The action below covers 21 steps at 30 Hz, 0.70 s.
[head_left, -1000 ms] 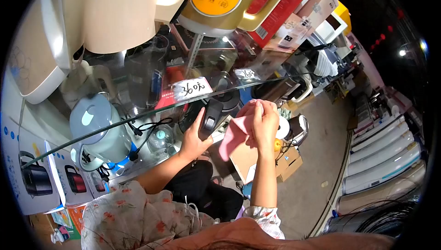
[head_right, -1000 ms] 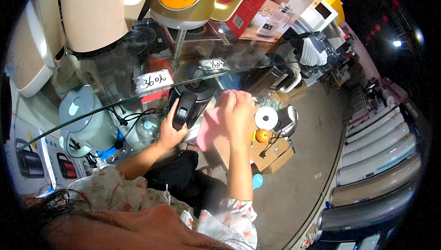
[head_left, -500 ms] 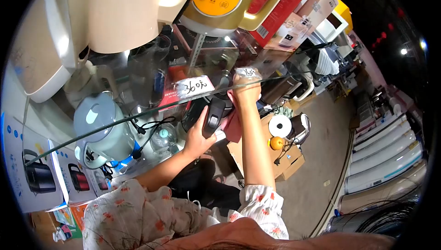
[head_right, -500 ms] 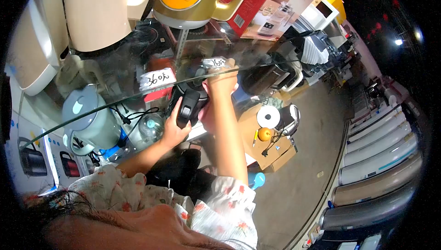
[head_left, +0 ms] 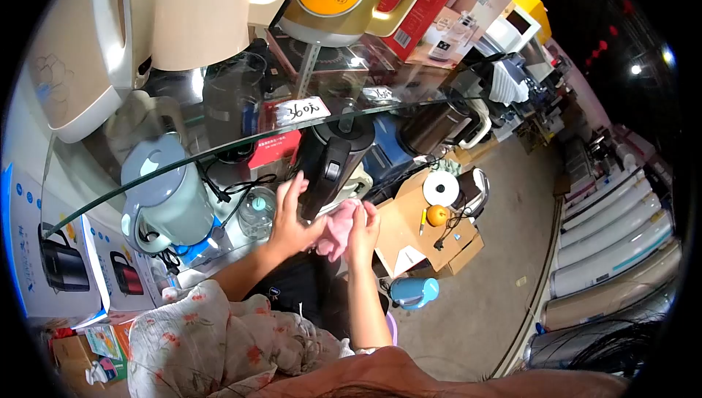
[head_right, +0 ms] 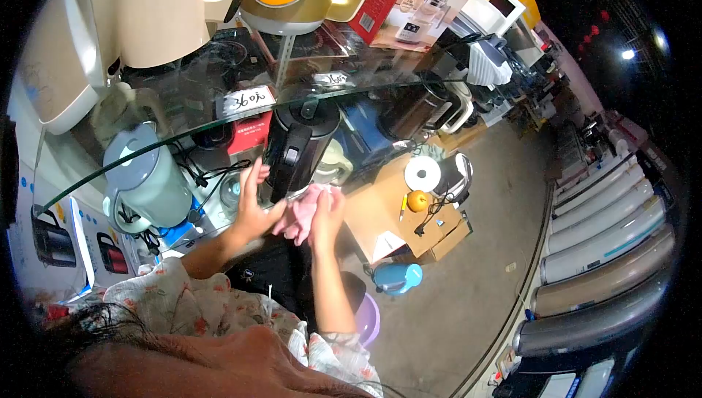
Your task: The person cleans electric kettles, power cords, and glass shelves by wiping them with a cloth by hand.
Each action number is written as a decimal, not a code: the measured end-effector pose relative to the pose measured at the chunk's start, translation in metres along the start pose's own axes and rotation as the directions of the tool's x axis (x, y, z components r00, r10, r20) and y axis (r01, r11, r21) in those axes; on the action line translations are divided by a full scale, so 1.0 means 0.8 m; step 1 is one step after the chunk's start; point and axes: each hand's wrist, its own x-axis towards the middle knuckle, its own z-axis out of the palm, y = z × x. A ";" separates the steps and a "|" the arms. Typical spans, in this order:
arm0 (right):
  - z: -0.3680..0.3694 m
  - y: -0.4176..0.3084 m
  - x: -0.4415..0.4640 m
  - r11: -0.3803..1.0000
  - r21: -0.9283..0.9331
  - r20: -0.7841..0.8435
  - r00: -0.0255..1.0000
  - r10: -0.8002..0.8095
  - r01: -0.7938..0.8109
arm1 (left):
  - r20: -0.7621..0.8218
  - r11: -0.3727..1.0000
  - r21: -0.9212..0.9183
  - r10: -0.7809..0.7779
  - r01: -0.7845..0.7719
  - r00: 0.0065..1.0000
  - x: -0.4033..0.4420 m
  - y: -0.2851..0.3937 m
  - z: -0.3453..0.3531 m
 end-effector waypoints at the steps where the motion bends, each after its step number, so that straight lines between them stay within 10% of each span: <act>1: -0.001 -0.008 -0.016 1.000 0.007 0.040 0.999 0.010 -0.010 | 0.015 0.999 0.043 0.030 -0.030 0.999 -0.017 0.013 -0.011; 4: 0.009 -0.025 -0.056 0.976 0.173 0.327 0.943 0.069 -0.131 | 0.338 0.984 -0.135 -0.062 0.113 0.939 -0.061 0.021 -0.020; 5: 0.009 -0.026 -0.060 0.978 0.197 0.469 0.883 -0.028 -0.074 | 0.272 0.794 -0.480 -0.270 0.373 0.924 -0.079 0.029 -0.011; 10: 0.017 -0.065 -0.045 0.980 -0.148 0.382 0.921 -0.070 0.136 | -0.016 0.665 -0.684 -0.426 0.301 0.905 -0.054 -0.011 -0.018; 13: 0.042 -0.050 -0.023 0.914 -0.258 0.320 0.920 -0.226 0.314 | -0.267 0.951 -0.262 -0.236 0.165 0.934 0.010 -0.010 -0.041; 17: 0.076 -0.036 -0.018 0.822 -0.317 0.430 0.844 -0.321 0.474 | -0.061 0.996 -0.024 0.079 -0.080 0.995 0.091 -0.010 -0.027; 19: 0.084 -0.029 -0.017 0.787 -0.429 0.350 0.885 -0.307 0.442 | 0.030 0.993 0.121 -0.019 0.016 0.999 0.117 0.006 -0.008; 21: 0.086 -0.034 -0.016 0.807 -0.411 0.347 0.892 -0.291 0.423 | 0.067 0.996 -0.041 0.083 -0.080 0.994 0.158 0.010 0.000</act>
